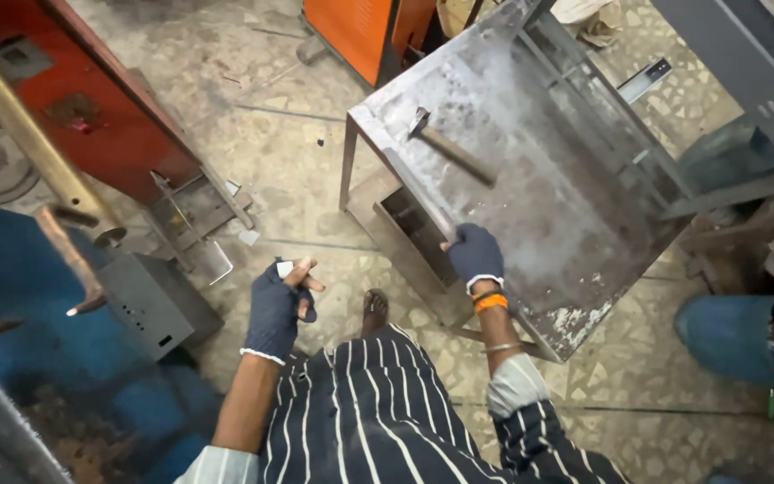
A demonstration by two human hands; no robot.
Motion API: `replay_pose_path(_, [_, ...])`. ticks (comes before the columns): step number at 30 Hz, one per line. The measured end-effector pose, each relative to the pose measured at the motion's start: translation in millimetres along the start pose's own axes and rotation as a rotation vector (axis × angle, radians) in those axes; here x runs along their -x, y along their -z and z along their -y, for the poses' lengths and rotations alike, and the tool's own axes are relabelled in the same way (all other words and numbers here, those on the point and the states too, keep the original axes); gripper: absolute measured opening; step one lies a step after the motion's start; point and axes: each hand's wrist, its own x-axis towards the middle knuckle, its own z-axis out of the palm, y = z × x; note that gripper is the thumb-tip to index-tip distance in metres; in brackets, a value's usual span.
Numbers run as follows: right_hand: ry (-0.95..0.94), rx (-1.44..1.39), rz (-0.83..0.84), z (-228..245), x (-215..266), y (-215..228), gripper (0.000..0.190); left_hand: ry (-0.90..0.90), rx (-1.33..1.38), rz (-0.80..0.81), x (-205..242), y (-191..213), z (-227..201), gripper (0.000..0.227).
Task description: The person welds a rectangular metal frame using a handheld welding torch, then uses a hammer to tap the welded joints. They repeat this process on multiple frames, placing finished pieces on a nearby metal table.
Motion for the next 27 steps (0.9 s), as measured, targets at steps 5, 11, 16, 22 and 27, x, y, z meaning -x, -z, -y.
replay_pose_path(5, [0.035,-0.035,0.020,1.3,-49.7,-14.1,0.038,-0.061,0.017,-0.059,-8.9,-30.6,-8.9,0.022])
replay_pose_path(11, [0.107,-0.042,0.057,-2.0,-92.0,-33.5,0.035,-0.123,0.027,-0.101,-24.0,-60.6,-8.9,0.020])
replay_pose_path(16, [0.227,-0.039,0.031,-14.1,-122.1,-49.0,0.035,-0.181,0.041,-0.098,-49.6,-71.8,4.2,0.033])
replay_pose_path(22, [0.255,-0.006,0.046,-8.5,-136.5,-55.7,0.032,-0.277,0.427,0.445,-86.9,-91.9,9.1,0.061])
replay_pose_path(27, [0.302,0.076,-0.022,-21.1,-145.5,-71.7,0.027,-0.264,0.432,0.606,-101.8,-114.5,-2.6,0.083])
